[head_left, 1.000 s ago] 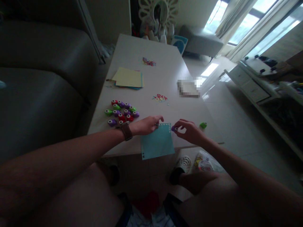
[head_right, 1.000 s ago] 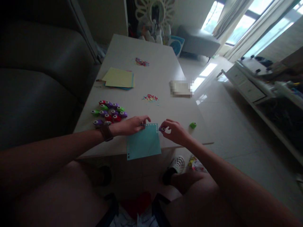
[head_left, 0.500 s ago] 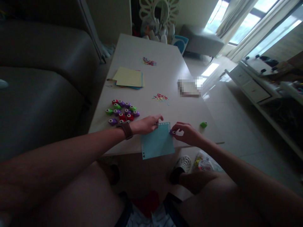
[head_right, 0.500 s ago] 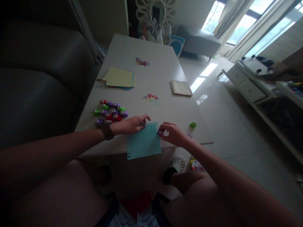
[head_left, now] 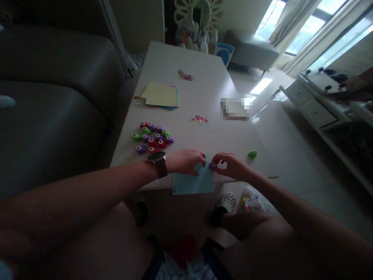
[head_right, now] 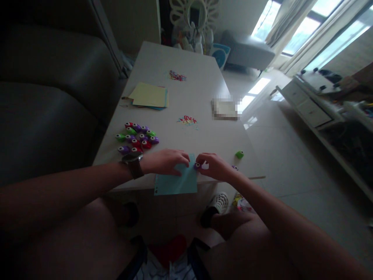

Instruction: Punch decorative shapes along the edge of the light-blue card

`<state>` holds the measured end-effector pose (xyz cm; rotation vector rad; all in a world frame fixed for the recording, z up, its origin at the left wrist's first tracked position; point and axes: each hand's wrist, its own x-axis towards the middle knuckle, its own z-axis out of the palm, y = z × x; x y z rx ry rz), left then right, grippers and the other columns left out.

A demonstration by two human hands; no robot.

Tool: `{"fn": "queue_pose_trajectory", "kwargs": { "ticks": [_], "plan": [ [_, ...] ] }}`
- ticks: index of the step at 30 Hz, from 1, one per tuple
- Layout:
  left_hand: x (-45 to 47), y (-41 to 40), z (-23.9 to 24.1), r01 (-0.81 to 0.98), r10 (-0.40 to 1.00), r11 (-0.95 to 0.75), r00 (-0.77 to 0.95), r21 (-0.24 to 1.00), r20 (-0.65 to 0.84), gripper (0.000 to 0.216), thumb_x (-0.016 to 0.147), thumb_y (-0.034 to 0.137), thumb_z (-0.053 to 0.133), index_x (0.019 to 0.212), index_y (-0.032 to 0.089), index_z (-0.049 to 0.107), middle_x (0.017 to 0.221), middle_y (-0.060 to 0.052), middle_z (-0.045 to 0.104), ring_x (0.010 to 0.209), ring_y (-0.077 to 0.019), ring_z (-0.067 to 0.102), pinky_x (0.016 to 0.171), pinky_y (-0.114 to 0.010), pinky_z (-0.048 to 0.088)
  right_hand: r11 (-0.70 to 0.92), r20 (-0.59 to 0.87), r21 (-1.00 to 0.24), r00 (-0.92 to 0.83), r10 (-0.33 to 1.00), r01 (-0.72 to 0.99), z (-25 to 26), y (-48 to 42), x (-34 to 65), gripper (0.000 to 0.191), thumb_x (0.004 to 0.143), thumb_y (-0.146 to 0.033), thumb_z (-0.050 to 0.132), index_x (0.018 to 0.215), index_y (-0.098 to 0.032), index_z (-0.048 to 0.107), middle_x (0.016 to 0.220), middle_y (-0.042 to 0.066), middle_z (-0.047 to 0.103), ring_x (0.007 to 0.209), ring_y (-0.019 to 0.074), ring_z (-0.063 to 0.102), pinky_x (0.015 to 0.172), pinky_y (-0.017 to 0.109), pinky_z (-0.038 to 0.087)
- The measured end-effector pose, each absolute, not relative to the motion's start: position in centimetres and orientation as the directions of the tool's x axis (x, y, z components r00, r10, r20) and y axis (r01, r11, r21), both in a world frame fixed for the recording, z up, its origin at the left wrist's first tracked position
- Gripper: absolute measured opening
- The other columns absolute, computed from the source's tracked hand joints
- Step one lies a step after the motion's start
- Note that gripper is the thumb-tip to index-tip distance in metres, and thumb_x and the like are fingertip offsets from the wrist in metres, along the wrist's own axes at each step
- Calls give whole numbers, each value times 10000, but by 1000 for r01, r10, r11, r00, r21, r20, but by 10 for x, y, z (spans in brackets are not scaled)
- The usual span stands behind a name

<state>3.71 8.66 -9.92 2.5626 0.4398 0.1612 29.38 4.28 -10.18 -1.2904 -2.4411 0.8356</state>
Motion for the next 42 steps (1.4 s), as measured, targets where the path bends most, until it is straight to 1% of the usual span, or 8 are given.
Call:
{"fn": "queue_pose_trajectory", "kwargs": {
  "ticks": [4,10,17,22,26,32,38,42],
  "plan": [
    [38,84,-98,305,334,-836,942,456,-17,313,799,194,789,1103,217,719,1210,-58,681,1115,-224,624,933,-302,466,435,-56,-613,-585,809,659,-102,42,295,105,823,-194,705,921,-224,679,872,1,713,754,139,630,707,270,499],
    [39,83,-95,300,329,-847,944,438,-10,345,810,168,777,1143,225,709,1219,-51,689,1139,-220,618,919,-281,464,405,-73,-660,-591,803,632,-98,41,291,120,868,-233,691,985,-248,715,947,11,728,819,151,645,767,301,516],
    [39,82,-95,304,322,-853,946,425,-30,354,820,178,775,1161,227,692,1217,-63,682,1139,-232,610,904,-304,471,176,-179,-773,-476,861,609,-100,43,293,229,902,-418,683,960,-197,694,923,60,682,801,177,646,703,320,538],
    [39,80,-94,296,304,-866,952,403,-47,385,832,169,745,1205,203,657,1244,-90,660,1162,-268,590,917,-347,486,338,27,-706,-454,891,622,-82,38,274,204,910,-356,670,1063,-220,671,1043,79,684,936,219,637,827,394,529],
    [43,79,-104,344,368,-804,928,486,-47,318,847,115,630,1155,185,663,1231,-107,646,1112,-286,605,924,-377,492,408,107,-776,-535,838,482,-52,20,227,333,930,-336,653,1247,-256,592,1193,84,668,1094,239,620,965,442,498],
    [36,67,-120,481,581,-603,812,637,-64,519,765,225,687,1271,292,594,1072,-59,620,1227,-313,518,921,-386,482,367,93,-886,-666,741,285,-35,12,170,568,924,-417,662,1441,-321,446,1471,67,525,1365,266,477,1117,489,415],
    [26,61,-122,607,717,-541,695,583,-58,568,775,369,684,1325,320,552,1024,-67,599,1215,-358,513,855,-435,512,377,97,-887,-689,718,268,-34,19,160,610,915,-392,671,1465,-326,415,1509,69,507,1368,289,484,1118,527,389],
    [29,68,-121,575,693,-573,720,584,-29,569,800,371,654,1352,315,529,1031,-65,600,1200,-337,528,834,-442,524,401,83,-867,-709,701,295,-33,17,160,733,889,-399,704,1514,-370,321,1500,69,529,1374,305,481,1120,575,366]
  ]
}}
